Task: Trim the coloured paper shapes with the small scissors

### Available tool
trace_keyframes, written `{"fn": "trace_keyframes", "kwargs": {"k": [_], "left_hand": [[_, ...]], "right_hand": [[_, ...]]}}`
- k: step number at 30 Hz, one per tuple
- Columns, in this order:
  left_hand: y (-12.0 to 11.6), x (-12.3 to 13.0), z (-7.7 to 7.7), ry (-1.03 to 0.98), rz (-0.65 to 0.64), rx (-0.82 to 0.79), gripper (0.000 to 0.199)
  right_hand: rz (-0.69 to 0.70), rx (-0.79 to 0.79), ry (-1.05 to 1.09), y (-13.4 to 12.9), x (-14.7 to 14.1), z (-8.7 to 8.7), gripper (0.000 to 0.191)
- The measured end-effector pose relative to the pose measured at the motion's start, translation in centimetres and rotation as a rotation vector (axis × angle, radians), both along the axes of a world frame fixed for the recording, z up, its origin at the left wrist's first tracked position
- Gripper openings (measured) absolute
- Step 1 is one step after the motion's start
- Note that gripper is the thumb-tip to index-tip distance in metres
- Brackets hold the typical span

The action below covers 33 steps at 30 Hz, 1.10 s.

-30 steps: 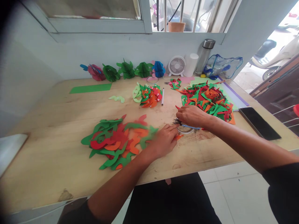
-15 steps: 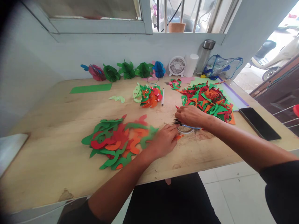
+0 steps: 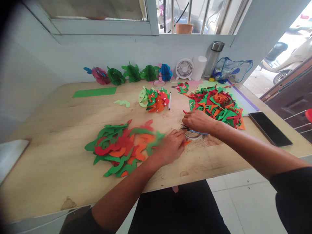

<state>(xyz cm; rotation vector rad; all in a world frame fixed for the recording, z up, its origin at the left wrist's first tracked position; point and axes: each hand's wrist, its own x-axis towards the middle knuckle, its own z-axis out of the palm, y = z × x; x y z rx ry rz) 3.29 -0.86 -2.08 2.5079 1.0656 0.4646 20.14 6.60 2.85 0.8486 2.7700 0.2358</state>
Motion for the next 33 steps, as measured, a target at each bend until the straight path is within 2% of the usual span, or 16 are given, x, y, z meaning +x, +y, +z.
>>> {"fn": "trace_keyframes", "kwargs": {"k": [12,21,33], "left_hand": [[-0.1,0.0,0.0,0.007,0.005,0.011,0.018],[-0.1,-0.1,0.1,0.017,-0.005,0.008,0.017],[-0.1,0.0,0.3,0.027,-0.003,-0.012,0.019]], "right_hand": [[-0.007,0.022,0.004,-0.4,0.0,-0.2,0.011],[-0.151,-0.041,0.098,-0.5,0.9,0.6,0.022],[0.021,-0.005,0.000,-0.3,0.2,-0.2,0.011]]}}
